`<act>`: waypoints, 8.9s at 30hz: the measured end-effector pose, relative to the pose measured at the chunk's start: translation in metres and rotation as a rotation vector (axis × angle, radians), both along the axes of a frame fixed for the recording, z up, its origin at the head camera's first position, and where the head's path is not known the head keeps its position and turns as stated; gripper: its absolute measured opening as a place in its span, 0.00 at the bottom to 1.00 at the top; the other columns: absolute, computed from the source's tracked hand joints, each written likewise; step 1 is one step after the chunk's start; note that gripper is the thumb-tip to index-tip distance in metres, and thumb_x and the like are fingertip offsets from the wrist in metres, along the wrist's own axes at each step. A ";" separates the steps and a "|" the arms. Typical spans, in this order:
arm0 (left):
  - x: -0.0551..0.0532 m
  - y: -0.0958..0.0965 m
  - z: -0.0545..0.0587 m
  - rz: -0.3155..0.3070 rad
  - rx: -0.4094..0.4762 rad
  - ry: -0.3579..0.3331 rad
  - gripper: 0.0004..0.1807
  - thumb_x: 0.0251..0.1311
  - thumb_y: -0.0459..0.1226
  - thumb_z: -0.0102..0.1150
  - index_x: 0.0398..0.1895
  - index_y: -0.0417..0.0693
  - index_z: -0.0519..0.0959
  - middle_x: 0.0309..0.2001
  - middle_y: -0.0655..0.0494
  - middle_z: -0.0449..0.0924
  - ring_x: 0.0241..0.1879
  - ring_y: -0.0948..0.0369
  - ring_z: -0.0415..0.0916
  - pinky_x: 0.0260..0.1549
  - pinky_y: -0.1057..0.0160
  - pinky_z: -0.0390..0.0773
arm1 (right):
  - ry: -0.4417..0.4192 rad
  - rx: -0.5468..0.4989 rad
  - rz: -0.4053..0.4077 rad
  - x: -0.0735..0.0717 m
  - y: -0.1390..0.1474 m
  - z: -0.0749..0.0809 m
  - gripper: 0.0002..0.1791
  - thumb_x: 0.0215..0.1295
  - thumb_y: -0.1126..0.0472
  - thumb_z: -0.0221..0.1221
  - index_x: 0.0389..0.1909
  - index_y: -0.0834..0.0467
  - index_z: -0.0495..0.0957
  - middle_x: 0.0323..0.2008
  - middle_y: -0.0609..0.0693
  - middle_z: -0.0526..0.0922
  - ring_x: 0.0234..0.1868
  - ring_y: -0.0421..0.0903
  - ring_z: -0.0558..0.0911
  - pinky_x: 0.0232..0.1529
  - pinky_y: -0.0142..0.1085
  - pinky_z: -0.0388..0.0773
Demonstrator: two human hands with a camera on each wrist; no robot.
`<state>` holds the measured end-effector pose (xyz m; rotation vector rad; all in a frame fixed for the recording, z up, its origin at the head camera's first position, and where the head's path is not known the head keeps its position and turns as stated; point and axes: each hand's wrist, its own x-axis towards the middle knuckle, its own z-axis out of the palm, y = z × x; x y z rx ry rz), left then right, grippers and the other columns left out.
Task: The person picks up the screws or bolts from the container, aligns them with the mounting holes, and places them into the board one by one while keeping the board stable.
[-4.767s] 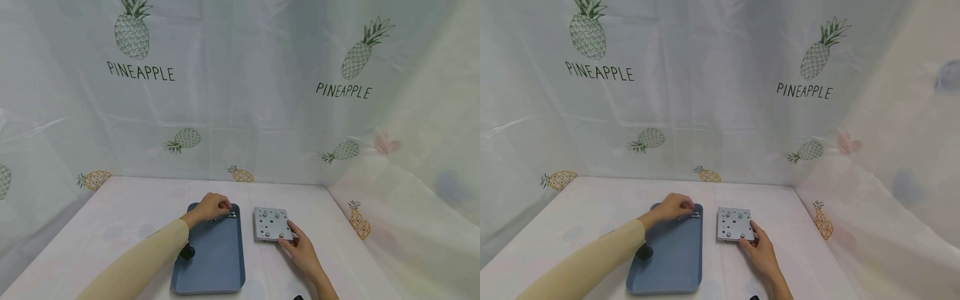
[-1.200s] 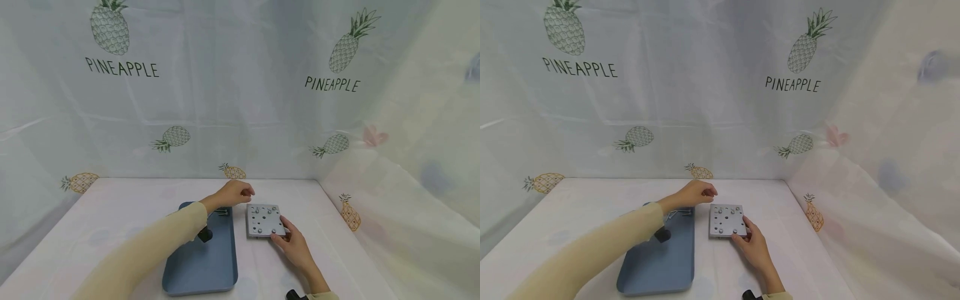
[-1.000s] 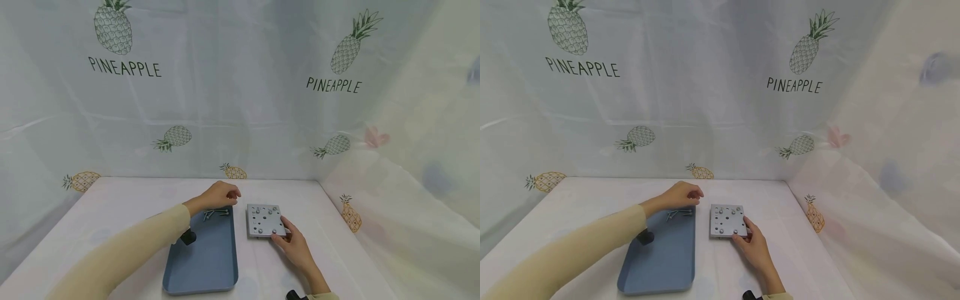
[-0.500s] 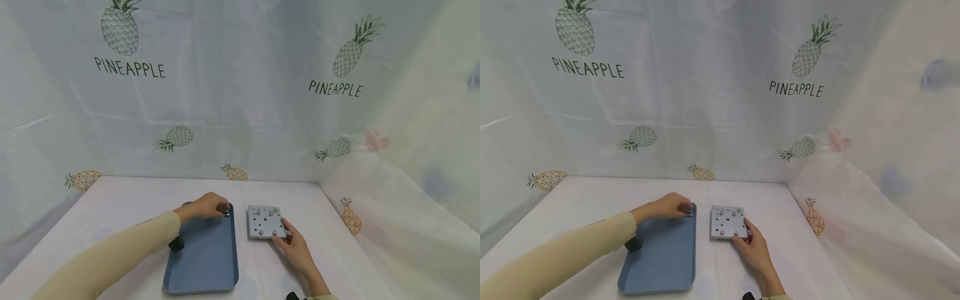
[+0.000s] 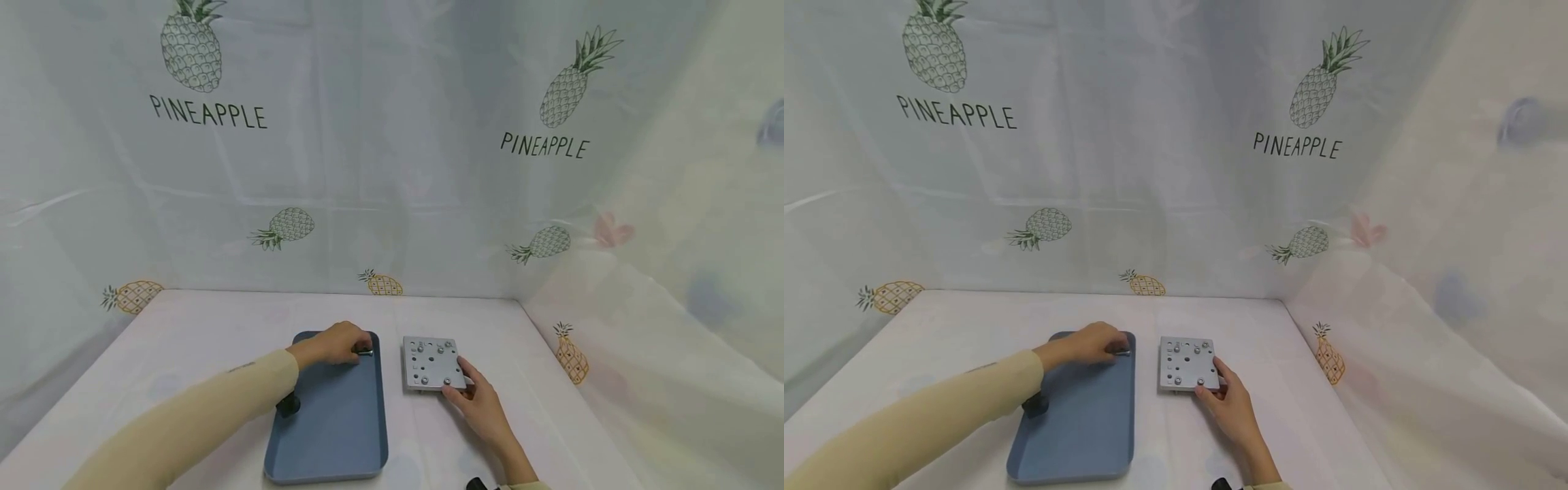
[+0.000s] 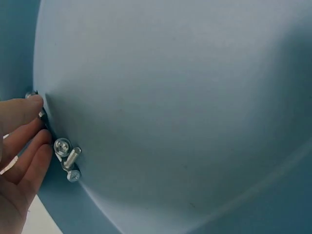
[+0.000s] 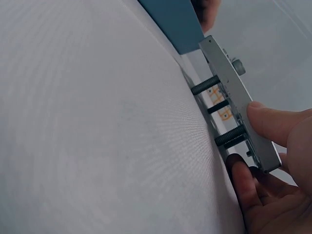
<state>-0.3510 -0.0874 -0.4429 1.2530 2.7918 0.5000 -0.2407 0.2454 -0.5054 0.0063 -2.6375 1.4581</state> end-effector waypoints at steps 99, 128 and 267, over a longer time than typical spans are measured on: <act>-0.013 0.076 0.015 0.117 0.439 -0.206 0.09 0.67 0.31 0.71 0.47 0.51 0.84 0.42 0.62 0.88 0.42 0.67 0.83 0.46 0.64 0.83 | 0.017 0.014 0.008 0.001 0.000 0.001 0.45 0.68 0.53 0.73 0.81 0.58 0.63 0.75 0.63 0.71 0.55 0.49 0.83 0.50 0.31 0.82; -0.022 0.124 0.005 0.130 0.429 -0.226 0.09 0.69 0.33 0.70 0.48 0.51 0.85 0.43 0.62 0.88 0.43 0.67 0.83 0.50 0.63 0.82 | 0.024 0.006 0.008 -0.001 0.001 -0.001 0.44 0.68 0.57 0.72 0.81 0.58 0.63 0.75 0.62 0.72 0.54 0.49 0.84 0.45 0.30 0.82; 0.005 -0.011 -0.007 -0.006 0.163 0.044 0.06 0.63 0.27 0.69 0.38 0.47 0.85 0.33 0.60 0.85 0.33 0.67 0.79 0.36 0.64 0.80 | -0.016 0.012 -0.017 0.001 -0.005 -0.002 0.46 0.68 0.52 0.73 0.82 0.57 0.62 0.76 0.63 0.70 0.61 0.52 0.83 0.53 0.34 0.82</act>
